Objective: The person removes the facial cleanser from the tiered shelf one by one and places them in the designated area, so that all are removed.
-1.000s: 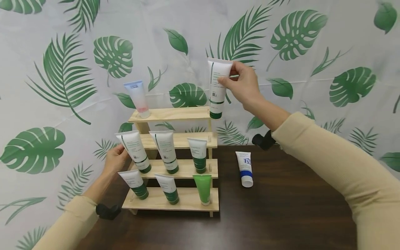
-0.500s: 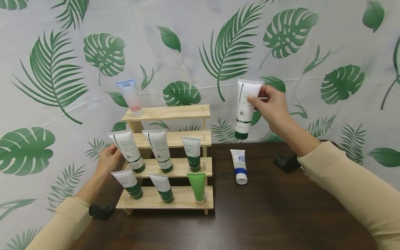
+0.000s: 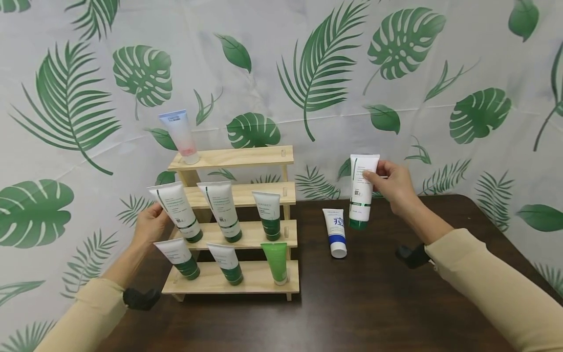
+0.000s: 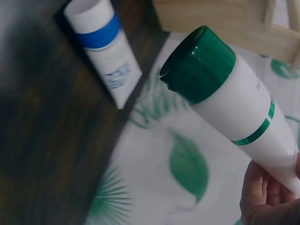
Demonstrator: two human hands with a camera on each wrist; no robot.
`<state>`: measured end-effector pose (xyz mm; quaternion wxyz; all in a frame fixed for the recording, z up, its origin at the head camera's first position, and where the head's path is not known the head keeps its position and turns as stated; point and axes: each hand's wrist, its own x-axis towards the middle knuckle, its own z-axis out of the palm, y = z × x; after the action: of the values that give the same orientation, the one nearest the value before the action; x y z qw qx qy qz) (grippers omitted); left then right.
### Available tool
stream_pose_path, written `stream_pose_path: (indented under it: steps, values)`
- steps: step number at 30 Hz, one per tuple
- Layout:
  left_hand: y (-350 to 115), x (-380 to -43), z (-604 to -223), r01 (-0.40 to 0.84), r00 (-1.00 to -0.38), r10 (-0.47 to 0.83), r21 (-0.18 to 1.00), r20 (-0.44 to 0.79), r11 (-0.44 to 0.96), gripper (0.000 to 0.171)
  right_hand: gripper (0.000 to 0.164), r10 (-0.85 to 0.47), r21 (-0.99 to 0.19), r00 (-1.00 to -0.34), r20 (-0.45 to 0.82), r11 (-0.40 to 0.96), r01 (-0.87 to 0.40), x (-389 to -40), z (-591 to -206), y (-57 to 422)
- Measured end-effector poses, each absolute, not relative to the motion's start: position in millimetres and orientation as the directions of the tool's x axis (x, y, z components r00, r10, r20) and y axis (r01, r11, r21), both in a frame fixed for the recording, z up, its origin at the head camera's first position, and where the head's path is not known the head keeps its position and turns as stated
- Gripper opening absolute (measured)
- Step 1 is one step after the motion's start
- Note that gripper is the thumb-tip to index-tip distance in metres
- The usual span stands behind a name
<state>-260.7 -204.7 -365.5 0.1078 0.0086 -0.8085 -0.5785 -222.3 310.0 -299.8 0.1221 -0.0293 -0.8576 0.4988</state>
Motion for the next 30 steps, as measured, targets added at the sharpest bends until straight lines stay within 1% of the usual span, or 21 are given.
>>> stream_pose_path:
  steps: [8, 15, 20, 23, 27, 30]
  values:
    - [-203.7, -259.4, -365.3, 0.126, -0.973, -0.147, 0.942, 0.179, 0.312, 0.041, 0.059, 0.206, -0.841, -0.976, 0.073, 0.538, 0.051, -225.9, -329.0, 323.9]
    - [-203.3, -257.5, -364.5, 0.132, -0.974, -0.139, 0.946, 0.179, 0.296, 0.039, 0.058, 0.188, -0.839, -0.982, 0.032, 0.539, 0.075, -230.6, -348.7, 332.7]
    - [-203.1, -257.8, -364.5, 0.125, -0.974, -0.144, 0.948, 0.173, 0.294, 0.038, 0.061, 0.184, -0.839, -0.983, -0.025, 0.53, 0.121, -235.7, -361.3, 335.3]
    - [-203.3, -258.2, -364.7, 0.133, -0.973, -0.144, 0.948, 0.18, 0.29, 0.038, 0.064, 0.191, -0.844, -0.98, -0.058, 0.516, 0.15, -242.5, -372.5, 339.8]
    - [-203.3, -258.5, -365.2, 0.141, -0.971, -0.146, 0.948, 0.188, 0.287, 0.04, 0.066, 0.221, -0.847, -0.971, -0.097, 0.494, 0.197, -259.8, -395.8, 354.2]
    - [-202.8, -258.8, -365.3, 0.13, -0.972, -0.15, 0.947, 0.18, 0.293, 0.041, 0.064, 0.227, -0.842, -0.966, -0.125, 0.49, 0.224, -269.1, -407.5, 361.2]
